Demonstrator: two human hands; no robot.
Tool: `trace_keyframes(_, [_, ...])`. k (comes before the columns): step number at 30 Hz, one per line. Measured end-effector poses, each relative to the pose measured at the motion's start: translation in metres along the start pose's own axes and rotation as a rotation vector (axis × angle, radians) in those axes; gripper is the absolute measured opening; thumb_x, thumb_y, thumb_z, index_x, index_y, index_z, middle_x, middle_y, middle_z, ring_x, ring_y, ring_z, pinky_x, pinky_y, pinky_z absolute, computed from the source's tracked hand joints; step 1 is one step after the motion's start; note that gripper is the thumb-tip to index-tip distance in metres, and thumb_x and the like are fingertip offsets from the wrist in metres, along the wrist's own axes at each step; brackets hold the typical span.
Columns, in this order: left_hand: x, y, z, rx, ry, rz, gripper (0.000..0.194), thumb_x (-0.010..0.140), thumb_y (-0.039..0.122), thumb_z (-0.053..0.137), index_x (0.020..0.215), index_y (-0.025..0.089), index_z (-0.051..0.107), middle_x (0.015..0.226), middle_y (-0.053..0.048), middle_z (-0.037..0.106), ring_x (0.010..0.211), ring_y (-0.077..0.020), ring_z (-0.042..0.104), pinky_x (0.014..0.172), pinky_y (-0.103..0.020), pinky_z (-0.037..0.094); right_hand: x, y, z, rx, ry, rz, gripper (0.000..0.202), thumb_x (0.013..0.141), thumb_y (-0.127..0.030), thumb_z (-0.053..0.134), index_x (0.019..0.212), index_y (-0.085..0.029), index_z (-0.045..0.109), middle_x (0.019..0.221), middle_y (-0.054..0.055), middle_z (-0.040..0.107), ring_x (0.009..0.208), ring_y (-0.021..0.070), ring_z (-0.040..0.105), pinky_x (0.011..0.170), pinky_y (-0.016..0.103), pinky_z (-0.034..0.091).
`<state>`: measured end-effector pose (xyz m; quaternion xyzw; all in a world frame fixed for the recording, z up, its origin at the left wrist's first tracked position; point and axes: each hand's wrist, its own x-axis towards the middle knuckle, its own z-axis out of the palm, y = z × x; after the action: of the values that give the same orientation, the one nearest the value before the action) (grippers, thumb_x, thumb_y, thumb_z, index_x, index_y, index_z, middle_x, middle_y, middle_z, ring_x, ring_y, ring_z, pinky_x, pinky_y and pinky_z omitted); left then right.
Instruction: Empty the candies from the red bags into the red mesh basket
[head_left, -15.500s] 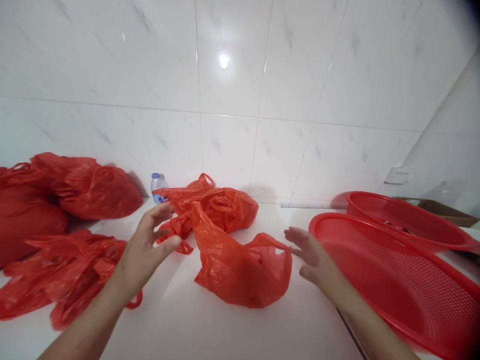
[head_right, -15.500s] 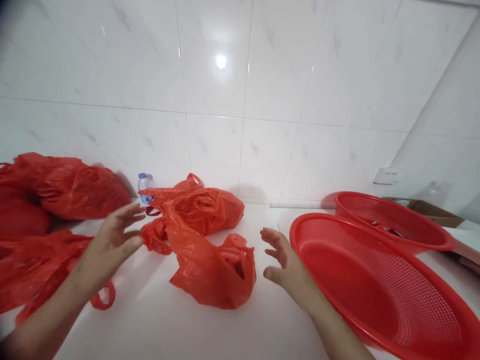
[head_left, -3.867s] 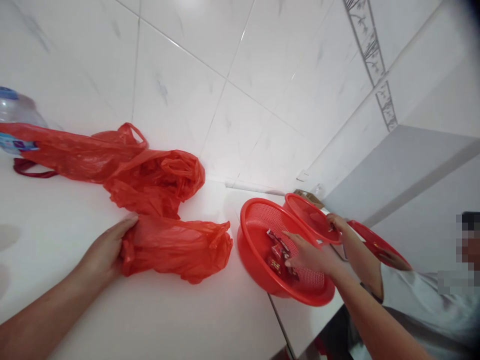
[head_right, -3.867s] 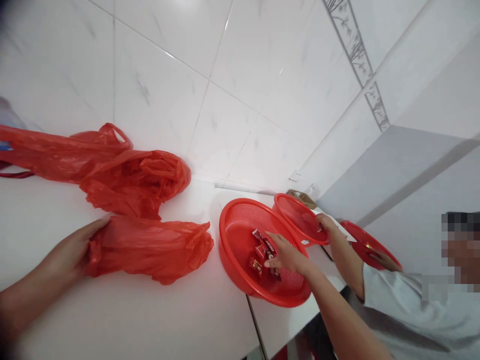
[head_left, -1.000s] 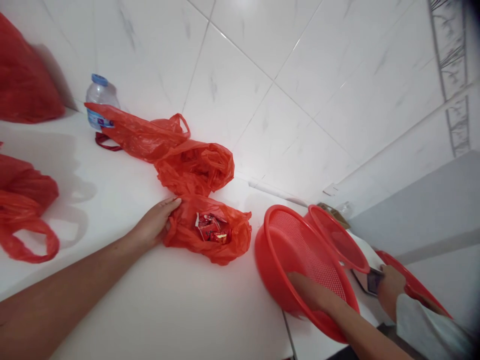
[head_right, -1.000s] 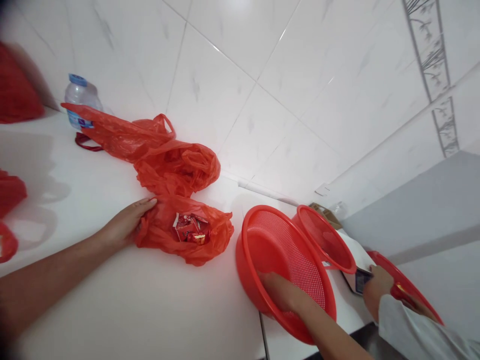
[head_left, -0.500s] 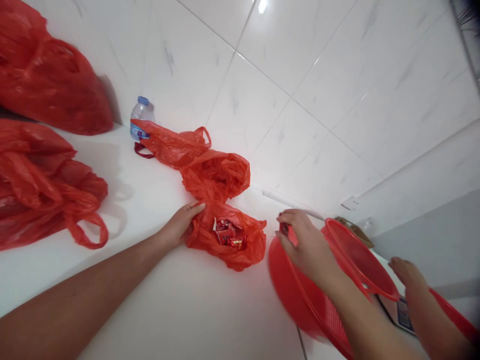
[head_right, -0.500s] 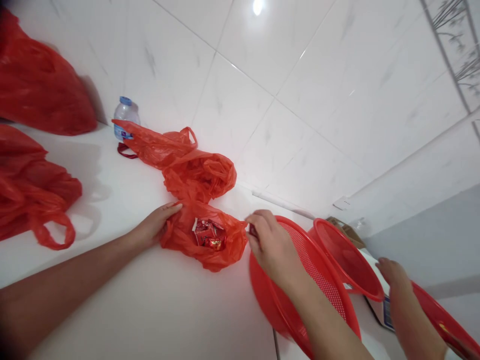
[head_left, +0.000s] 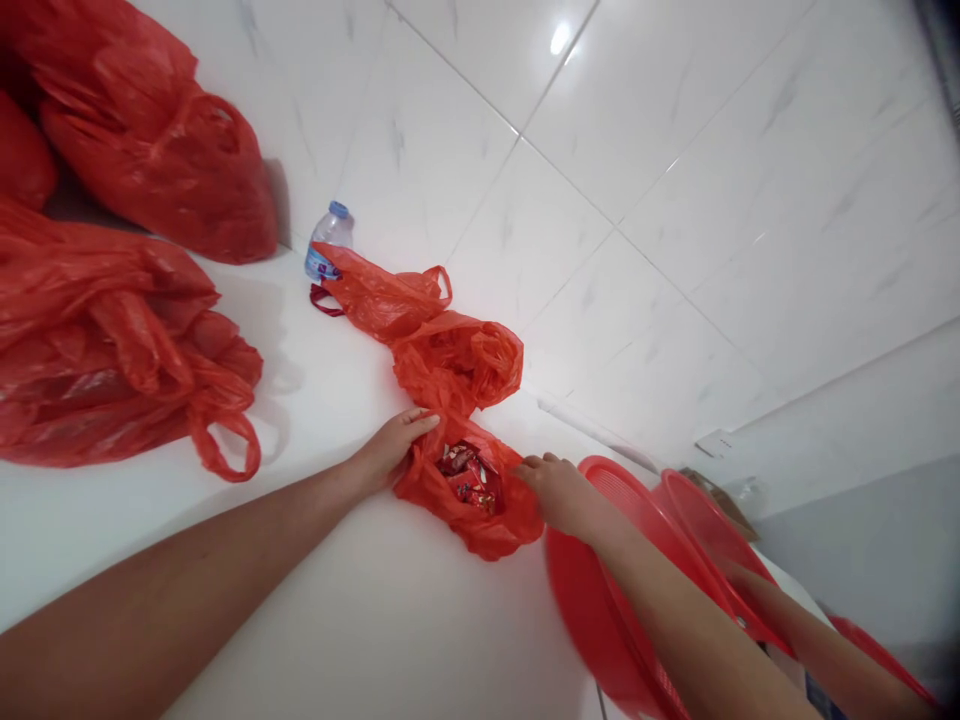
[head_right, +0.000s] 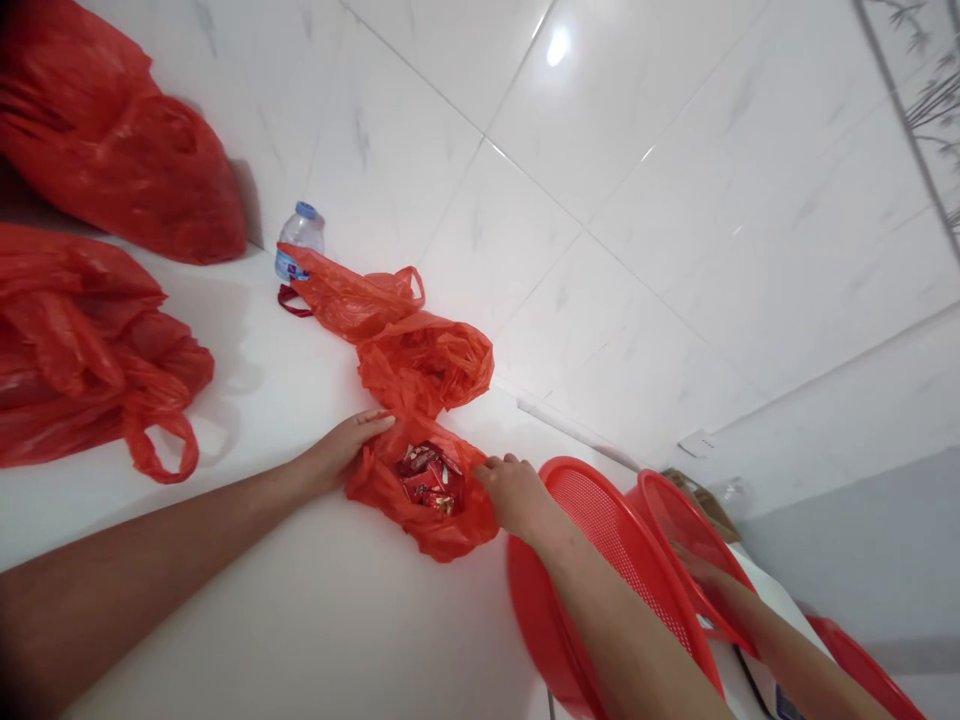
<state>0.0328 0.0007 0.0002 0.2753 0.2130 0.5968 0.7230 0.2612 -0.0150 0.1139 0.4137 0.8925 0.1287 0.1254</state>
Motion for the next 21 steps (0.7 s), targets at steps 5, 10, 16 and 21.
trace_keyframes(5, [0.000, 0.000, -0.002, 0.030, -0.002, -0.001, 0.023, 0.073, 0.029, 0.070, 0.090, 0.016, 0.061, 0.080, -0.005, 0.069, 0.075, -0.0200, 0.068, 0.071, -0.031, 0.054, -0.007, 0.009, -0.002, -0.103, 0.026, 0.020, 0.040, 0.068, 0.010, 0.042, 0.078, -0.021, 0.065, 0.072, 0.003, 0.065, 0.076, 0.0182, 0.056, 0.068, 0.029, 0.034])
trace_keyframes(10, [0.000, 0.018, 0.004, 0.118, 0.030, 0.016, 0.038, 0.067, 0.017, 0.073, 0.102, 0.017, 0.058, 0.077, -0.001, 0.065, 0.063, -0.0134, 0.064, 0.059, -0.025, 0.052, -0.015, 0.034, -0.029, -0.158, 0.276, 0.270, 0.031, 0.080, -0.001, 0.039, 0.086, -0.015, 0.065, 0.081, 0.010, 0.064, 0.083, 0.0221, 0.052, 0.072, 0.032, 0.035])
trace_keyframes(16, [0.002, 0.068, 0.059, 0.294, -0.068, 0.248, 0.051, 0.064, 0.011, 0.071, 0.112, 0.018, 0.054, 0.079, -0.001, 0.065, 0.063, -0.0118, 0.062, 0.059, -0.023, 0.049, -0.060, 0.058, -0.052, 0.291, 0.917, 0.682, 0.016, 0.079, -0.025, 0.054, 0.090, -0.021, 0.065, 0.083, 0.003, 0.065, 0.079, 0.0194, 0.056, 0.073, 0.032, 0.043])
trace_keyframes(21, [-0.001, 0.114, 0.092, 0.660, -0.052, 0.431, 0.042, 0.070, 0.007, 0.063, 0.110, 0.018, 0.060, 0.067, 0.001, 0.062, 0.055, -0.0138, 0.058, 0.053, -0.023, 0.043, -0.087, 0.038, -0.064, 1.019, 1.125, 0.693, 0.026, 0.084, -0.044, 0.052, 0.093, -0.022, 0.064, 0.087, 0.003, 0.066, 0.078, 0.0169, 0.061, 0.072, 0.031, 0.049])
